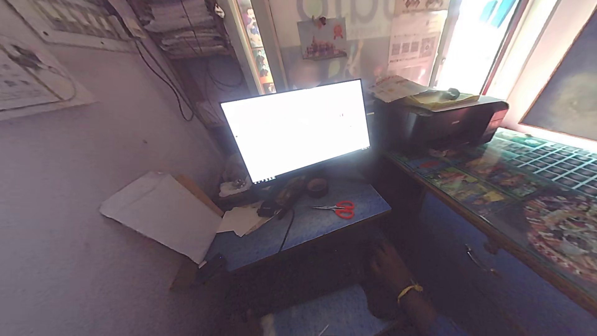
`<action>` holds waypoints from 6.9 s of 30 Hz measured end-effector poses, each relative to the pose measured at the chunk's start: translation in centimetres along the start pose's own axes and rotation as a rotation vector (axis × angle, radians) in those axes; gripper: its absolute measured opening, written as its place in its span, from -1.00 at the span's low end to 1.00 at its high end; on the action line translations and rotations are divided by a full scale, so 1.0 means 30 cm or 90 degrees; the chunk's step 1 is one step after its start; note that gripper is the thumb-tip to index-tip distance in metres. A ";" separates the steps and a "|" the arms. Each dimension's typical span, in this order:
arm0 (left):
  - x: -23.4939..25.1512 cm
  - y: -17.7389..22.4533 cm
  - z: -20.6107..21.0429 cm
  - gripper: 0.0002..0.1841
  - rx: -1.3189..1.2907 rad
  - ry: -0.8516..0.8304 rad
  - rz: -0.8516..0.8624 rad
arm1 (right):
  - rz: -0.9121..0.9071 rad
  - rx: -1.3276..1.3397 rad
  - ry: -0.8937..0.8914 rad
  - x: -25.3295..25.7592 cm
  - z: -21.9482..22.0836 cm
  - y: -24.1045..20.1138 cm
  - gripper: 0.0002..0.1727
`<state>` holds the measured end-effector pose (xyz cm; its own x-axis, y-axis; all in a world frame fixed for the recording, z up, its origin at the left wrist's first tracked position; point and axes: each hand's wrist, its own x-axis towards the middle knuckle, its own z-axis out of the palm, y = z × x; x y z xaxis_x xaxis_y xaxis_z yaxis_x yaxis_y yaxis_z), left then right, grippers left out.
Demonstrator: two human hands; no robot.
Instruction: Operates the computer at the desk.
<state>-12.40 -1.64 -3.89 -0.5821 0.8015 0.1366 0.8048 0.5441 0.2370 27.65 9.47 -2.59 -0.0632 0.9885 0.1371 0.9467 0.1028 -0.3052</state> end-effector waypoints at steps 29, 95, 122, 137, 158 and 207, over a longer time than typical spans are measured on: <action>0.000 -0.093 0.020 -0.42 -0.088 0.073 0.083 | -0.025 0.005 0.001 -0.002 -0.011 -0.011 -0.43; -0.010 -0.129 0.042 -0.36 -0.142 0.066 0.155 | -0.082 -0.022 0.079 -0.005 0.054 0.024 -0.45; -0.013 -0.126 0.037 -0.37 -0.150 0.064 0.154 | -0.092 -0.010 0.090 -0.009 0.038 0.014 -0.48; 0.021 0.078 -0.115 -0.24 -0.016 -0.138 0.101 | -0.059 -0.041 0.054 0.000 0.028 0.020 -0.40; 0.047 -0.072 0.049 -0.26 -0.120 -0.055 -0.076 | -0.065 -0.026 0.082 -0.006 0.044 0.013 -0.41; -0.009 0.007 -0.027 -0.45 0.037 -0.064 0.103 | -0.068 -0.006 0.103 0.007 0.038 -0.006 -0.39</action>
<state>-12.17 -1.93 -3.09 -0.4323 0.8990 0.0706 0.8941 0.4172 0.1628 27.12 9.79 -3.58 -0.1125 0.9411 0.3187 0.9404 0.2045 -0.2719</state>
